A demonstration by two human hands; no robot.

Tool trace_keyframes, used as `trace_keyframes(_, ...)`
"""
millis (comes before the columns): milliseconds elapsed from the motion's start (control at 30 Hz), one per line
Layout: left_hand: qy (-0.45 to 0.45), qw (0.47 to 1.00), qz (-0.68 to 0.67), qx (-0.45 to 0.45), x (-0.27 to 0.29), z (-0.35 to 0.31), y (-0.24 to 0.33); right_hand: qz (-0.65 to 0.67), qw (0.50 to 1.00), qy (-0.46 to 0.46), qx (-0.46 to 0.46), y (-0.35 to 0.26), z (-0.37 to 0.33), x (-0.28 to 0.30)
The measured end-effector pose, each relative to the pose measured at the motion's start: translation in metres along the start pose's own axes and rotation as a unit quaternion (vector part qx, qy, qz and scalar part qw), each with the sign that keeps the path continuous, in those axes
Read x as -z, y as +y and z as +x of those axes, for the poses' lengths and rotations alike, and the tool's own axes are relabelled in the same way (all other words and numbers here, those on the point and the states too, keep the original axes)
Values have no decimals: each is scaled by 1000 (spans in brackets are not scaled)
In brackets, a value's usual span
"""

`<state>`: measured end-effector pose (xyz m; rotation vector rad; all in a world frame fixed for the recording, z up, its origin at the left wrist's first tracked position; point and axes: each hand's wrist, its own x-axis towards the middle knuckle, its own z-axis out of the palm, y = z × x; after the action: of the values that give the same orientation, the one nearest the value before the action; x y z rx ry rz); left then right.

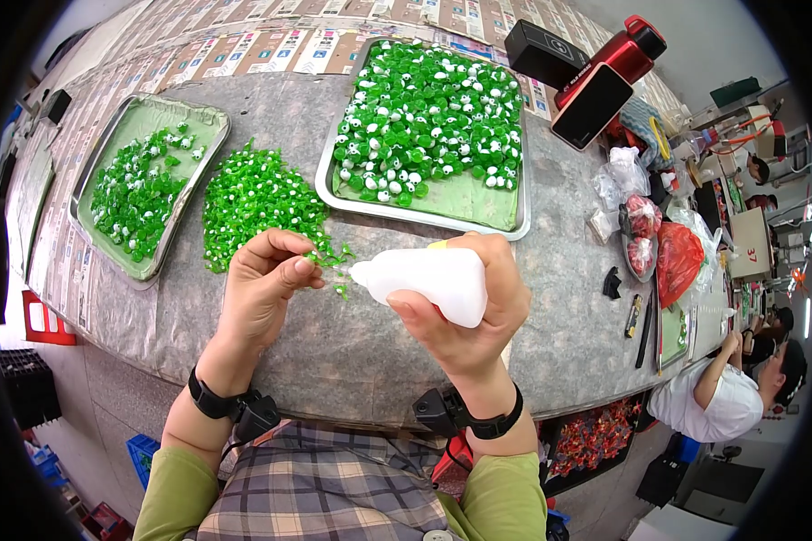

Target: The person assembles small toy figures by applying glue to green plastic pieces using a glue bottle and attaching white head pieces from a tray onto them by hand.

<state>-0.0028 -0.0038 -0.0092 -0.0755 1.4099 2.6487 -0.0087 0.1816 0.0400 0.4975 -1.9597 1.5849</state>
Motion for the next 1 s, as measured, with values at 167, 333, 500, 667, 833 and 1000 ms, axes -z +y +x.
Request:
trace_keyframes(167, -2, 1000, -1, -3, 0, 0, 0, -20, 1000, -7, 4, 4, -1, 4)
trace_keyframes(333, 4, 1000, 1, 6, 0, 1, 0, 86, 988, 79, -103, 1, 13, 29)
trace_keyframes(500, 29, 1000, 2, 7, 1, 0, 0, 47, 970, 56, -231, 25, 15, 69)
trace_keyframes(667, 31, 999, 2, 11, -1, 1, 1, 25, 941, 11, -339, 59, -6, 110)
trace_keyframes(833, 36, 999, -13, 12, 0, 0, 0, 21, 937, 29, -348, 70, -20, 118)
trace_keyframes(1000, 35, 999, -14, 13, 1, 0, 2, 11, 938, 21, -347, 75, -25, 122)
